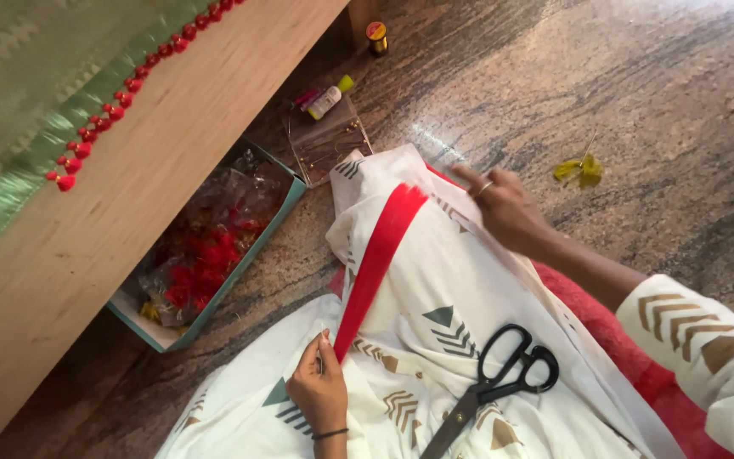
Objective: The recorder is manually sewing a red pom-pom decorative trim onto the edge of a white garment and a green fabric.
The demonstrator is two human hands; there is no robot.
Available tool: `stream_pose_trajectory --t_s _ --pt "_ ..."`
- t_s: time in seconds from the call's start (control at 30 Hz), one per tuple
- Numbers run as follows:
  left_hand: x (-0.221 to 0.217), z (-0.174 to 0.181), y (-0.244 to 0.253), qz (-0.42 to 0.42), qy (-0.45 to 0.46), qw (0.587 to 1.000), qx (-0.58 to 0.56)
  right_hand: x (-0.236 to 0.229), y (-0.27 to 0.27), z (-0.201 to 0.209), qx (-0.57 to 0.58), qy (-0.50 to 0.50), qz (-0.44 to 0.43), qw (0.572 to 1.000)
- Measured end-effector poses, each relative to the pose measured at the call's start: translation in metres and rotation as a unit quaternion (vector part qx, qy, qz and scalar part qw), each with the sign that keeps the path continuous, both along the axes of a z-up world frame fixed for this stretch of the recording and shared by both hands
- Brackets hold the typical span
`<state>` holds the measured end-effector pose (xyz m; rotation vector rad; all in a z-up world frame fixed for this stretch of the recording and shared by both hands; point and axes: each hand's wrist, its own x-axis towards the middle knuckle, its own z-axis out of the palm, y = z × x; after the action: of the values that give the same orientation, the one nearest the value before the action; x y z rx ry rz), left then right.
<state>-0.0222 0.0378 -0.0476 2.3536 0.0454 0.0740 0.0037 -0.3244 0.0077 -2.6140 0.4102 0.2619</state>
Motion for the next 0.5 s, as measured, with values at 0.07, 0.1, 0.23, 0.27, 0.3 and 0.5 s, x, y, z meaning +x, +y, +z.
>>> stream_pose_trajectory --t_s 0.07,0.1,0.23,0.27,0.3,0.5 --pt "0.002 0.000 -0.002 -0.005 -0.009 1.000 -0.013 -0.005 -0.011 -0.011 -0.013 -0.091 -0.001 0.996" --pt "0.002 0.000 -0.004 -0.009 -0.016 0.999 -0.027 -0.006 -0.018 -0.016 -0.026 -0.179 -0.002 0.983" --pt "0.006 0.006 -0.012 0.033 0.070 0.997 0.001 -0.018 -0.011 -0.021 -0.120 -0.090 0.162 0.975" --pt "0.004 0.002 -0.008 0.033 0.067 0.997 -0.021 -0.017 -0.011 -0.024 -0.109 -0.083 0.161 0.977" --pt "0.002 -0.002 -0.003 0.033 0.063 0.997 -0.043 -0.016 -0.010 -0.028 -0.098 -0.076 0.160 0.979" --pt "-0.002 0.021 0.013 0.016 0.070 0.991 -0.114 -0.019 -0.039 -0.047 0.096 -0.112 -0.060 0.987"
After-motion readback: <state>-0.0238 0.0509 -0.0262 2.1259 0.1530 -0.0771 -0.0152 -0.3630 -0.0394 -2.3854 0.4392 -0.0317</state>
